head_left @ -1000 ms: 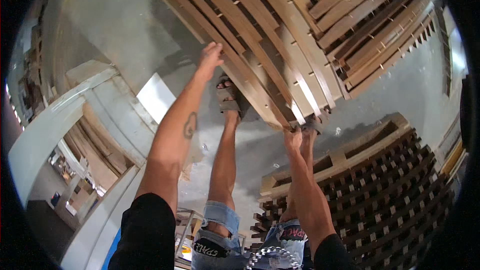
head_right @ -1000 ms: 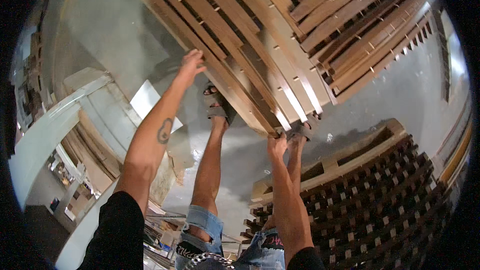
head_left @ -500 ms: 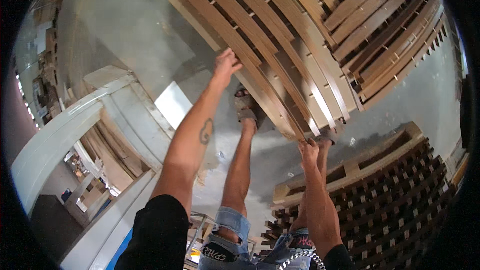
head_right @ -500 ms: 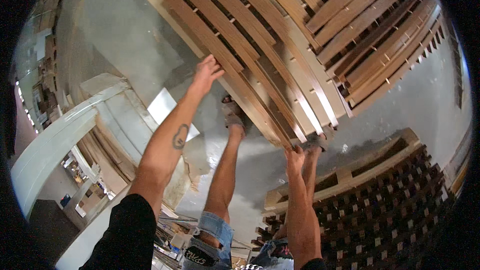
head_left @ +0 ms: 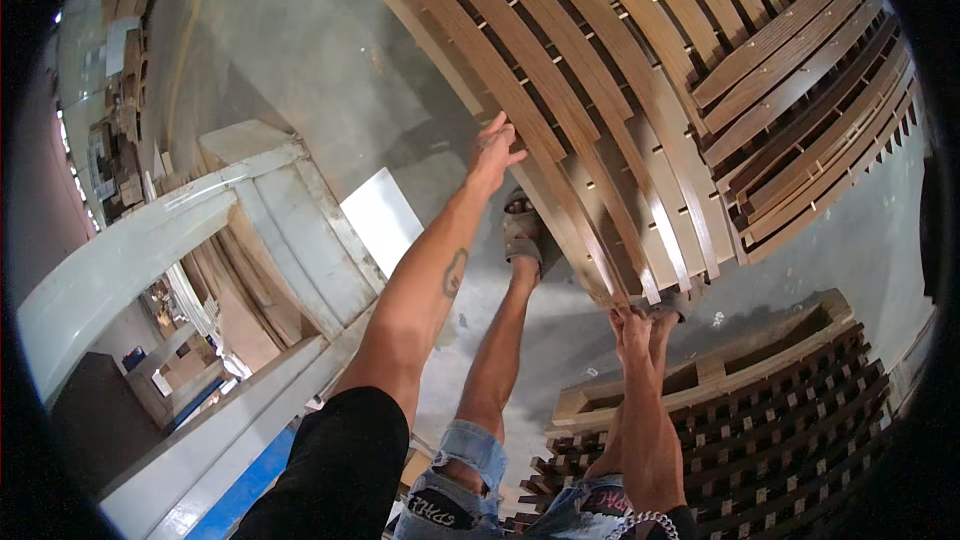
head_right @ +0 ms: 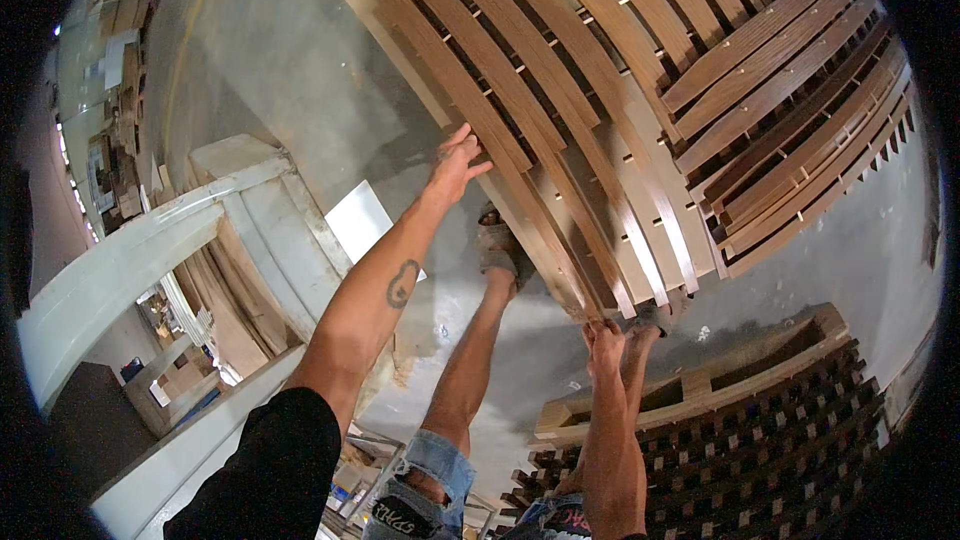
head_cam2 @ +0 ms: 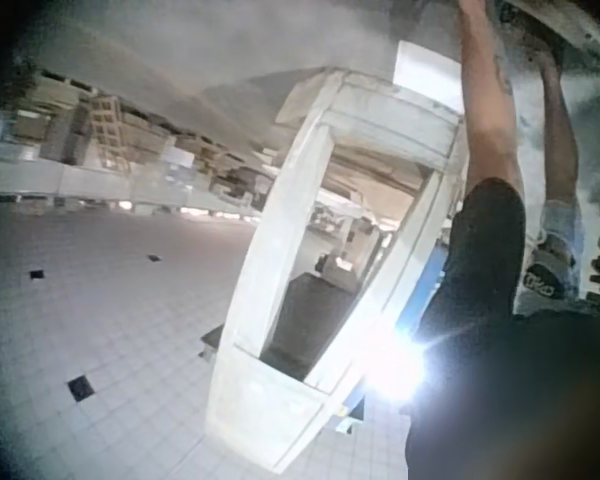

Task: The recorder is assembling and stacking curved wooden slat panels in a furniture factory.

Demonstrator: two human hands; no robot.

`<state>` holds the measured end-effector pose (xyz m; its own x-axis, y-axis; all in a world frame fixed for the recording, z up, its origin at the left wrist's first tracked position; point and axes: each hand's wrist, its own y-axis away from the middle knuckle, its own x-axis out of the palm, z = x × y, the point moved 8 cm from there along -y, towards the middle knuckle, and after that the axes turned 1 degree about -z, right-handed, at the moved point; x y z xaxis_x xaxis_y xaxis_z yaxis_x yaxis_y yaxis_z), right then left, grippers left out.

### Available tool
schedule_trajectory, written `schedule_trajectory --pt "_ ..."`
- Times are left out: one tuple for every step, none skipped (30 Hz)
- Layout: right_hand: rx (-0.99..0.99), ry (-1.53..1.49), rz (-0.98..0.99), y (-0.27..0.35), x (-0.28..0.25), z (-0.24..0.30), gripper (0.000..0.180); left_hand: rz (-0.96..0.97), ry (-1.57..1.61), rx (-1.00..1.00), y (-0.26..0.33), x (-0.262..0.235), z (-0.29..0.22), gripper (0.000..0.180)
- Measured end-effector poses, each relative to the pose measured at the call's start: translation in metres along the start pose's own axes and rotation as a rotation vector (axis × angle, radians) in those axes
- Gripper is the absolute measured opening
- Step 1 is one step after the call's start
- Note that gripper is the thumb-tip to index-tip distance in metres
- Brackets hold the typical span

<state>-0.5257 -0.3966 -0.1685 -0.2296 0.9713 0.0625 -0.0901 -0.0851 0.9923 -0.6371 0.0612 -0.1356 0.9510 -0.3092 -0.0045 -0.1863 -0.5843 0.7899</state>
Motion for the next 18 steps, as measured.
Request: schedule_trajectory --pt "0.058 -0.062 0.042 -0.024 -0.021 -0.004 0.046 0.009 0.010 -0.005 0.000 0.006 0.002 0.055" --pt "0.108 -0.122 0.079 -0.046 -0.046 -0.003 0.046 0.025 0.031 -0.011 0.000 0.016 0.003 0.056" --pt "0.157 -0.183 0.113 -0.065 -0.067 -0.001 0.046 0.044 0.052 -0.018 0.000 0.028 0.006 0.057" --pt "0.199 -0.242 0.143 -0.074 -0.099 0.001 0.046 0.067 0.075 -0.030 -0.001 0.034 0.008 0.057" --pt "0.222 -0.250 0.143 -0.061 -0.077 -0.018 0.046 0.055 0.032 0.003 0.000 0.012 0.003 0.057" --pt "0.194 -0.183 0.102 -0.034 -0.028 -0.035 0.060 0.038 -0.019 0.041 0.001 -0.012 -0.005 0.057" --pt "0.137 -0.107 0.043 -0.014 -0.010 -0.030 0.088 0.041 -0.015 0.031 0.004 -0.013 -0.008 0.057" --pt "0.190 -0.186 0.210 -0.014 -0.005 -0.024 0.077 0.008 -0.030 0.005 0.006 -0.008 -0.011 0.057" --pt "0.177 -0.183 0.196 -0.015 -0.015 -0.019 0.077 -0.027 -0.047 -0.022 0.007 -0.003 -0.011 0.057" --pt "0.151 -0.144 0.169 -0.015 -0.026 -0.014 0.074 -0.022 -0.037 -0.027 0.003 0.003 -0.005 0.058" --pt "0.132 -0.107 0.147 -0.014 -0.030 -0.013 0.070 -0.017 -0.034 -0.033 0.003 0.008 -0.007 0.058" --pt "0.116 -0.071 0.126 -0.014 -0.032 -0.014 0.067 -0.032 -0.027 -0.038 0.004 0.011 -0.010 0.058" --pt "0.100 -0.034 0.106 -0.014 -0.032 -0.017 0.064 -0.048 -0.020 -0.042 0.005 0.013 -0.012 0.059" --pt "0.087 0.003 0.092 -0.015 -0.030 -0.021 0.061 -0.050 -0.021 -0.044 0.003 0.011 -0.012 0.059" --pt "0.074 0.040 0.078 -0.014 -0.029 -0.025 0.059 -0.061 -0.043 -0.022 0.001 0.007 -0.015 0.061" --pt "0.061 0.077 0.065 -0.014 -0.027 -0.029 0.057 -0.073 -0.065 0.001 0.000 0.003 -0.017 0.062" --pt "0.044 0.115 0.046 -0.013 -0.030 -0.031 0.056 -0.071 -0.062 -0.003 0.003 0.008 -0.017 0.062" --pt "0.028 0.153 0.027 -0.013 -0.032 -0.033 0.055 -0.095 -0.130 -0.031 0.004 0.011 -0.017 0.064"
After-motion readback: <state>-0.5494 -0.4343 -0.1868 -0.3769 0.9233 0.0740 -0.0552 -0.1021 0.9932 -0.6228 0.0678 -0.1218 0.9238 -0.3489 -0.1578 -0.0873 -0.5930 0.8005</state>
